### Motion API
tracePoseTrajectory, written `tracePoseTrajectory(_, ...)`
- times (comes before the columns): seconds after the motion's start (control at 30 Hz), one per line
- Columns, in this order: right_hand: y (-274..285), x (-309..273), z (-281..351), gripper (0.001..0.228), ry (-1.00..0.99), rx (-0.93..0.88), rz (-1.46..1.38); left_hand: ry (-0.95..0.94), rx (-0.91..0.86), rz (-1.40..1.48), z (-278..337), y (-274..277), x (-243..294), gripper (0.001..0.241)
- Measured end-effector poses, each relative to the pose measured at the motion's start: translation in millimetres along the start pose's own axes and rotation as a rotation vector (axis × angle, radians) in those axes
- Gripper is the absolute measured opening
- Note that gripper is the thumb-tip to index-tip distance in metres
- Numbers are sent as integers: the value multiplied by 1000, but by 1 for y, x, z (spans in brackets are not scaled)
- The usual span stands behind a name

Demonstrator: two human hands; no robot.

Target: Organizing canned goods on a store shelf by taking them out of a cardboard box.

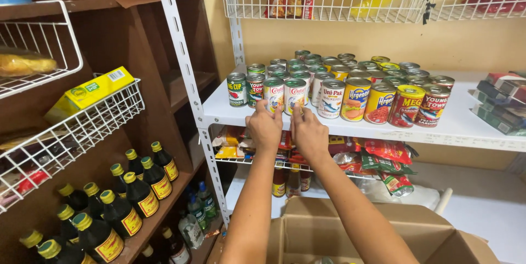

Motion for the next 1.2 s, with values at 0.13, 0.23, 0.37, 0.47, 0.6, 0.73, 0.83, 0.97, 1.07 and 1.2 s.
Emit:
tracePoseTrajectory(0.13,-10,0,-4,44,-51,-121,-20,17,-10,-4,0,-1,-2,40)
tracePoseTrajectory(0.23,-5,2,-1,44,-64,-167,12,45,-48,-4,2,-11,-12,42)
tracePoseTrajectory(0.37,43,5,25,43,-22,-50,-336,-184,100,93,28,19,15,33)
tracePoseTrajectory(0.47,70,20,98,49,51,-40,-590,-283,46,188,90,45,57,44)
tracePoseTrajectory(0.6,29,94,253,50,-31,-239,-493,-247,-335,436,219,-12,55,30)
tracePoseTrajectory(0.73,65,152,316,39,-91,-151,-415,1,-710,427,351,-64,21,41)
tracePoseTrajectory(0.83,59,214,362,21,-633,-340,-276,-100,-1246,404,447,-93,24,45)
tracePoseTrajectory(0.97,95,196,360,16,-642,-234,-404,-317,-1231,176,458,-60,45,55)
tracePoseTrajectory(1.07,105,197,347,19,-698,-174,-485,-227,-1117,75,427,-58,39,51)
tracePoseTrajectory(1.2,112,184,387,26,-733,-303,-473,-77,-1030,-133,433,-33,17,48)
Point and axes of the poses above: each hand's wrist, its own z-axis away from the middle knuckle, its own y-axis out of the back of the hand, x = y × z, the point moved 9 cm from there along -z, towards the middle knuckle, and after that the axes turned 2 degrees about -z, right-handed, at the moved point
